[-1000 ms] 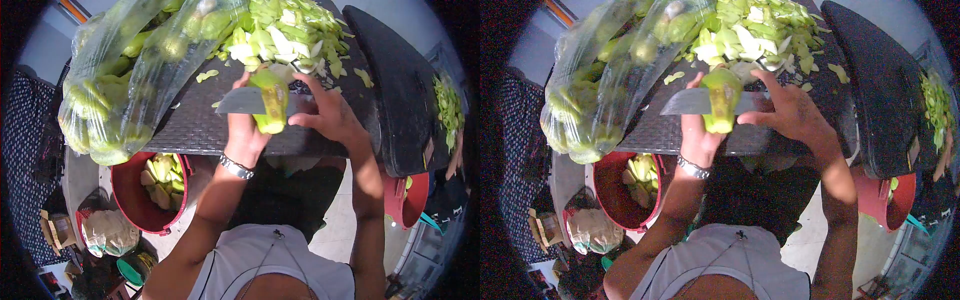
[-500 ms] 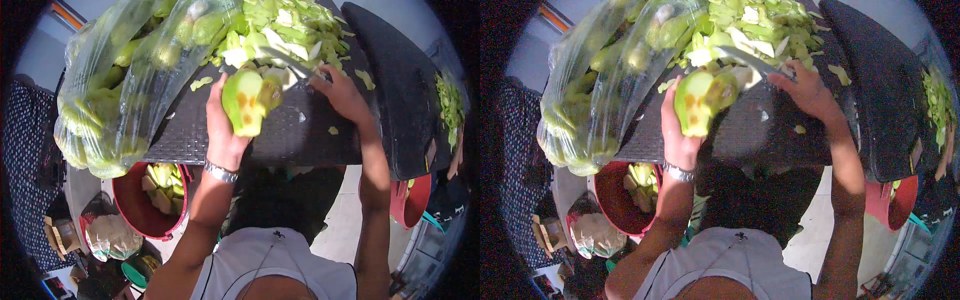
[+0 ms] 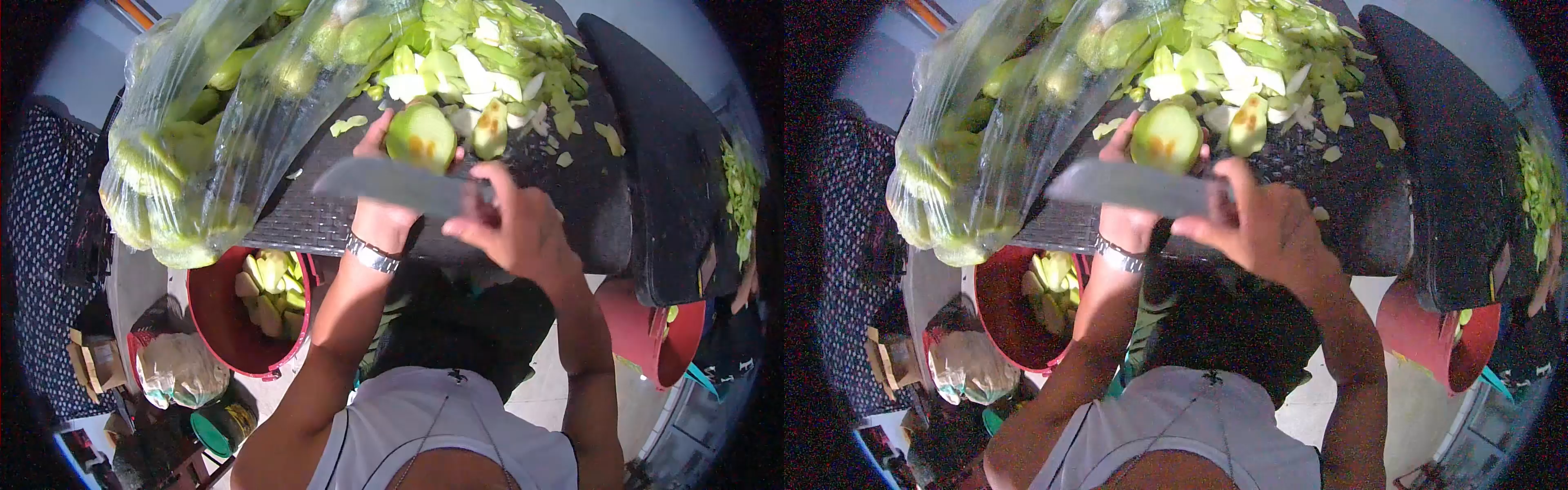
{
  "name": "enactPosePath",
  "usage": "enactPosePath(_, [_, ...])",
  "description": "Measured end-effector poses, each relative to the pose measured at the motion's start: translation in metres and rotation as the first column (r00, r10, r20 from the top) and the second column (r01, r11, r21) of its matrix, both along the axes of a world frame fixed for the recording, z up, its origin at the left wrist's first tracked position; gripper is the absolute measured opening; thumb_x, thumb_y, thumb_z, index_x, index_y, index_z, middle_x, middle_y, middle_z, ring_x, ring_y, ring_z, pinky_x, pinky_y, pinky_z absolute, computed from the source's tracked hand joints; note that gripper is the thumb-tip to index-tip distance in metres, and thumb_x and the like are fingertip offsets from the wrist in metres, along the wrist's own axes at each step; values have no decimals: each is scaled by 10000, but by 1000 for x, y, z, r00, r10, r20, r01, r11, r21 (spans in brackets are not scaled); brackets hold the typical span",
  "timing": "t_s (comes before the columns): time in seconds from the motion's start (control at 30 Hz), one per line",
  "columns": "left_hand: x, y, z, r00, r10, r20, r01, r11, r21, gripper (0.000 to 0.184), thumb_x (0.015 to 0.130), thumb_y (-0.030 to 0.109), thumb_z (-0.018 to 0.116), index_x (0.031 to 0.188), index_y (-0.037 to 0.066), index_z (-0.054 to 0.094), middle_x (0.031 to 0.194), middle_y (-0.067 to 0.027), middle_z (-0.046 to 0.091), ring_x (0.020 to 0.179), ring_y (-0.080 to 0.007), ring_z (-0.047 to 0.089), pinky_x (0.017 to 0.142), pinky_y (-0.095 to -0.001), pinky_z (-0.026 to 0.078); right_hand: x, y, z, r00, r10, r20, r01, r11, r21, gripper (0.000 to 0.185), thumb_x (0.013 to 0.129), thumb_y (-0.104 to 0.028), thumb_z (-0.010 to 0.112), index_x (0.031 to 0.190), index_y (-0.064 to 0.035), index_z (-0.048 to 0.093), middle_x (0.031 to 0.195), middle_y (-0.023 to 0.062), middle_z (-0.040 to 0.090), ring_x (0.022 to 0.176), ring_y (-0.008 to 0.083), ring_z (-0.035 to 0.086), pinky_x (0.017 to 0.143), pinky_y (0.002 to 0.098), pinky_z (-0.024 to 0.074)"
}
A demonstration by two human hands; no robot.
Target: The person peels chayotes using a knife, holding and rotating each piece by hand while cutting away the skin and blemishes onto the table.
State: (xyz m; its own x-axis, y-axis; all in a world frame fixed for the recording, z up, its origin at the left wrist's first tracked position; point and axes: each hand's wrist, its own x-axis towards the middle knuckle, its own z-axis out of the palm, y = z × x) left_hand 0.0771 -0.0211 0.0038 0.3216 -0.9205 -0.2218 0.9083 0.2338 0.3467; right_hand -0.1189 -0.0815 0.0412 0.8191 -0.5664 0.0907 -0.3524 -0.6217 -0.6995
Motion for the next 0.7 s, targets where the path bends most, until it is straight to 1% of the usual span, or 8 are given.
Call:
enactPosePath(0.07, [-5, 2, 2, 999, 28, 40, -28, 1000, 5, 471, 1038, 437, 490, 1250, 35, 613, 1055, -153, 712, 906, -340, 711, 816, -533, 608, -3, 11, -5, 993, 91, 77, -92, 996, 2, 533, 869, -359, 800, 1208, -32, 551, 783, 177, 690, 695, 267, 729, 647, 391, 550])
enactPosePath(0.17, [-12, 2, 8, 997, 49, -58, -49, 999, -11, 498, 1038, 463, 480, 1252, 34, 613, 1075, -157, 706, 922, -339, 703, 830, -542, 604, -7, 14, -8, 986, -35, 161, 5, 983, 184, 529, 859, -349, 814, 1174, -27, 539, 737, 151, 678, 688, 316, 732, 633, 413, 557])
enactPosePath(0.2, [-13, 4, 9, 996, 64, -68, -63, 998, 17, 522, 1037, 488, 464, 1250, 34, 609, 1103, -164, 704, 949, -343, 699, 834, -538, 602, -8, 16, -7, 986, -48, 159, 24, 988, 151, 552, 846, -406, 817, 1143, -35, 536, 726, 147, 682, 686, 334, 733, 628, 433, 563])
enactPosePath(0.3, [-11, 12, -6, 991, -18, -134, -10, 979, -204, 524, 1051, 453, 457, 1284, 4, 595, 1237, -230, 666, 1112, -380, 663, 976, -577, 539, -14, 24, -7, 993, -37, 115, 35, 999, 19, 618, 809, -534, 827, 1058, -54, 530, 688, 125, 684, 663, 363, 730, 603, 470, 572])
enactPosePath(0.37, [-10, 7, -7, 998, -17, -61, 8, 990, -140, 525, 1063, 434, 424, 1280, -15, 590, 1192, -222, 687, 1061, -378, 689, 932, -583, 565, -17, 29, -4, 999, 24, 26, -21, 994, -111, 636, 784, -566, 833, 1012, -57, 529, 653, 94, 670, 623, 347, 722, 576, 466, 566])
enactPosePath(0.43, [-14, 6, -2, 994, 18, 109, -9, 996, -89, 525, 1067, 423, 414, 1276, -26, 590, 1169, -219, 698, 1023, -377, 704, 899, -580, 581, -19, 32, -2, 998, 53, 44, -47, 989, -138, 637, 772, -584, 831, 980, -64, 528, 651, 77, 670, 610, 337, 718, 565, 463, 563])
enactPosePath(0.57, [-16, 8, 2, 997, -76, 34, 79, 993, -89, 519, 1061, 416, 429, 1265, -33, 592, 1114, -227, 710, 970, -384, 717, 857, -543, 604, -21, 34, 1, 996, 65, 53, -48, 958, -284, 570, 770, -481, 870, 910, -72, 498, 627, 61, 642, 561, 260, 693, 542, 366, 535])
enactPosePath(0.7, [-17, 9, 3, 991, -104, 80, 111, 989, -96, 528, 1054, 426, 426, 1259, -29, 598, 1085, -229, 717, 950, -386, 722, 850, -525, 610, -22, 33, 2, 994, 94, 54, -64, 913, -402, 585, 743, -510, 873, 906, -86, 504, 619, 53, 640, 547, 261, 686, 537, 371, 535])
